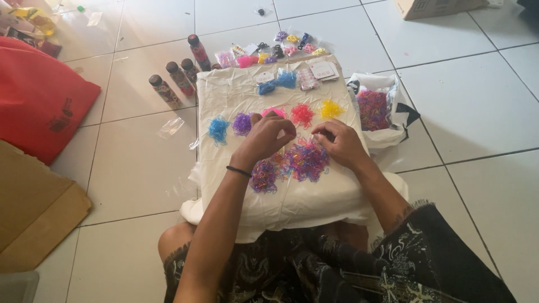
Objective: Sorting small colorful rubber bands into distinct piles based on their color.
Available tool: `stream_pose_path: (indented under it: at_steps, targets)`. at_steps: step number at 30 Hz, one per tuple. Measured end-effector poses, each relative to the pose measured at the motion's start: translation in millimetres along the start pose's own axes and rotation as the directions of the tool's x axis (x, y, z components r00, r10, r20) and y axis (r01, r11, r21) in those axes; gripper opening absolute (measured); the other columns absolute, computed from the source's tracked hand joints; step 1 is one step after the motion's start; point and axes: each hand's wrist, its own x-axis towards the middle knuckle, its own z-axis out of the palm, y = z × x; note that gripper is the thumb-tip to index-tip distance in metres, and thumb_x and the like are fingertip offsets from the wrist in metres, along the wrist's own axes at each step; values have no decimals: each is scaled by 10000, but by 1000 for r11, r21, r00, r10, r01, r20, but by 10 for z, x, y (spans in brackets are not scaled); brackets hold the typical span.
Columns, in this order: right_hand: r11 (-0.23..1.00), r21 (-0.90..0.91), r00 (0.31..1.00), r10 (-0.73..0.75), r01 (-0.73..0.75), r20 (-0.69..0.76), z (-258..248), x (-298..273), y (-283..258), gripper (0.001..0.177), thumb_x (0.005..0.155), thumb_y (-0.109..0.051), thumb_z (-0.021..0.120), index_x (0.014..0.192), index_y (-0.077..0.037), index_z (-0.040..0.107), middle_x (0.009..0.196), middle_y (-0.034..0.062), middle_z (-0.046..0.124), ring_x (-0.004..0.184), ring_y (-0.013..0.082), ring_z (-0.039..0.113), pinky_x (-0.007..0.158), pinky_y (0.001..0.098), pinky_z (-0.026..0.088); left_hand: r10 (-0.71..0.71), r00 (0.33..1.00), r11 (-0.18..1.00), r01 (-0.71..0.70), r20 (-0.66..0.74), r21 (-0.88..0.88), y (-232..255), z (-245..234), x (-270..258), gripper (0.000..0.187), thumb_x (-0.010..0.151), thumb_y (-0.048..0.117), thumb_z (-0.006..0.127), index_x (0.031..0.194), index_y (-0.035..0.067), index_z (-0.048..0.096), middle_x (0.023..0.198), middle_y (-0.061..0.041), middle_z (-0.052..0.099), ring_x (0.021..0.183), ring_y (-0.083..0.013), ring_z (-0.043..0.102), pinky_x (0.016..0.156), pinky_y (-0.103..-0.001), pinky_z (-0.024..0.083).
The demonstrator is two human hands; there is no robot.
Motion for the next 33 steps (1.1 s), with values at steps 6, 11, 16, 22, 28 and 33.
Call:
stream_pose_path:
  at_steps: [6, 11, 16, 22, 28, 33]
  targets:
    - [1000, 5, 1000, -1, 1, 4, 21, 3, 67, 232, 1003, -300, 645, 1110, -132, 764, 921, 135, 719, 950, 309, 706, 858, 413, 563, -27, 997, 1000, 26, 70, 16, -86, 182, 202, 73, 900, 263, 725, 966, 279, 750, 904, 68, 752, 1043, -199, 637, 910, -438, 324]
    - [1000, 5, 1000, -14, 14, -6, 9, 7, 59, 243, 1016, -331, 646, 1102, -140, 769, 907, 132, 716, 933, 306, 700, 845, 419, 564, -8, 997, 985, -4, 73, 174, -107, 326, 371, 127, 857, 249, 769, 970, 304, 751, 854, 84, 744, 990, -196, 637, 891, -465, 334]
    - [1000, 16, 1000, -14, 14, 1, 6, 9, 38, 266, 1030, -353, 638, 1108, -138, 771, 916, 141, 721, 929, 308, 697, 838, 414, 564, 2, 997, 951, -27, 81, 309, -126, 422, 401, 126, 849, 283, 762, 964, 321, 729, 870, 90, 732, 1002, -185, 616, 876, -471, 341]
    - [999, 20, 1000, -29, 29, -1, 16, 9, 48, 218, 1004, -282, 670, 1112, -123, 774, 896, 147, 718, 924, 328, 700, 844, 434, 556, 19, 995, 910, -60, 102, 411, -97, 467, 358, 150, 894, 284, 739, 1039, 273, 700, 992, 32, 690, 1033, -207, 578, 908, -485, 391]
    - [1000, 10, 1000, -25, 25, -2, 7, 8, 51, 201, 1006, -271, 676, 1111, -128, 771, 897, 144, 718, 920, 320, 701, 839, 425, 561, 31, 989, 919, -85, 143, 384, -139, 552, 377, 153, 924, 154, 678, 1076, 170, 674, 1021, -53, 683, 1054, -261, 591, 908, -504, 421]
    - [1000, 13, 1000, -26, 26, -8, 4, 8, 37, 225, 1009, -304, 677, 1116, -128, 770, 877, 134, 706, 893, 302, 692, 821, 416, 552, 166, 982, 902, -188, 88, 389, -21, 374, 325, 159, 903, 154, 726, 1043, 192, 663, 956, -39, 692, 1024, -253, 592, 894, -489, 422]
